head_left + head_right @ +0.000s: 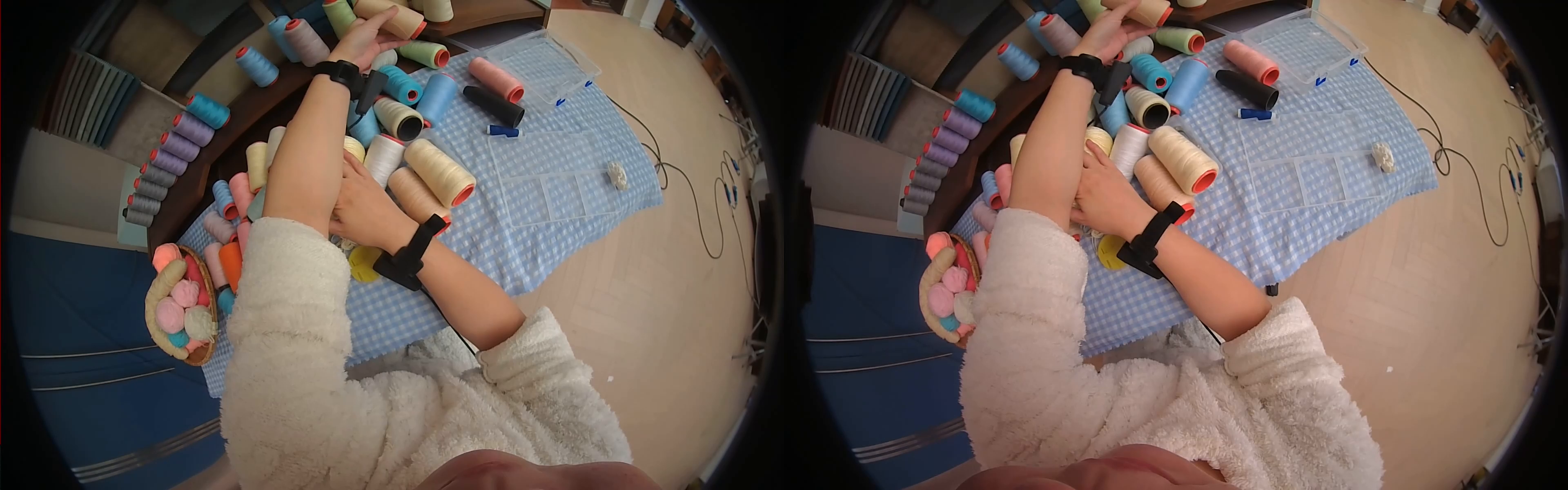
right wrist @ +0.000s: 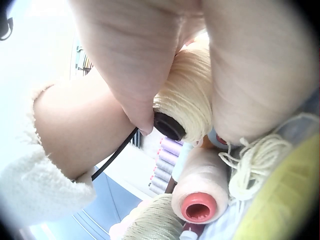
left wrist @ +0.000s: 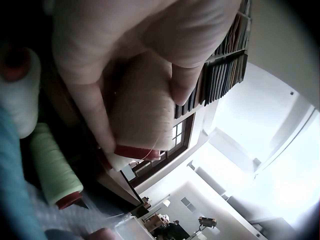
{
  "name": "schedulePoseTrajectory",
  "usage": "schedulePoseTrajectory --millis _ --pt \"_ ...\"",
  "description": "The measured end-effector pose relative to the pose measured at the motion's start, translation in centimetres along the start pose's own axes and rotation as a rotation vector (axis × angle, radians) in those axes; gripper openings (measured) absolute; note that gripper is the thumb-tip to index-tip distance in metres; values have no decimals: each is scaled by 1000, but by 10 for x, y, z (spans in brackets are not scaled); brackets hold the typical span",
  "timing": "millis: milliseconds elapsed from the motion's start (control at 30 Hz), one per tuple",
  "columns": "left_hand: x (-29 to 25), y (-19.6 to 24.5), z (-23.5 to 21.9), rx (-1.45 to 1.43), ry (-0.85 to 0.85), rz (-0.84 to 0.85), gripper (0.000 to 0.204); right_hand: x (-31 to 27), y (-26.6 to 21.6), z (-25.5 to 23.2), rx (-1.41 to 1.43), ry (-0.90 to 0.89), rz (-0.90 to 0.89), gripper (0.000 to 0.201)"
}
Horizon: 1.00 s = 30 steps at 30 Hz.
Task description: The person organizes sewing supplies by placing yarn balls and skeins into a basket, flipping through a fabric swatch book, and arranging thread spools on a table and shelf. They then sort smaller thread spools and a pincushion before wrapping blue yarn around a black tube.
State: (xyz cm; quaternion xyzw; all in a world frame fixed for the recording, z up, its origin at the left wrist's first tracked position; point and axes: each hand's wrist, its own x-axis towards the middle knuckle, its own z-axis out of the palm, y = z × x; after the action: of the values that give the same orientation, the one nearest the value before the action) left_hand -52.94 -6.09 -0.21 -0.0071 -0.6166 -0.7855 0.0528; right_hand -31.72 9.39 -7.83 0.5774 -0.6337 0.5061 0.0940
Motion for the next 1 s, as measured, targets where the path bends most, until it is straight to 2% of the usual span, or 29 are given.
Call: schedulePoseTrajectory --millis 133,200,233,267,367,467,500,567,600,733,833,933,1000 --pt "11 -16 25 176 95 181 38 1 0 -1 1 46 -10 56" --pt "23 -26 40 302 158 291 45 0 1 -2 14 76 -12 55" --pt "26 -28 47 412 190 390 56 0 1 -2 24 89 -19 54" --pt "29 -30 52 510 230 398 58 0 2 -3 35 100 -26 54" --pt "35 -27 65 761 382 376 63 5 -11 -14 312 174 132 50" --pt "45 -26 59 825 446 383 60 6 -9 -13 292 166 128 48" --pt "49 -28 54 835 450 461 57 5 -8 -13 335 134 157 48" --pt "64 -34 36 781 422 496 56 3 -5 -13 422 69 217 48" --pt "63 -34 35 754 411 513 55 3 -5 -14 382 96 183 49" --pt "65 -37 34 790 461 450 52 3 -4 -12 279 137 110 50" --pt "71 -45 30 688 372 458 54 4 -2 -10 220 117 74 51" --pt "101 -69 7 515 300 505 57 3 -1 -7 182 132 54 51" --pt "85 -57 22 643 372 473 49 1 -1 -6 159 115 68 50"
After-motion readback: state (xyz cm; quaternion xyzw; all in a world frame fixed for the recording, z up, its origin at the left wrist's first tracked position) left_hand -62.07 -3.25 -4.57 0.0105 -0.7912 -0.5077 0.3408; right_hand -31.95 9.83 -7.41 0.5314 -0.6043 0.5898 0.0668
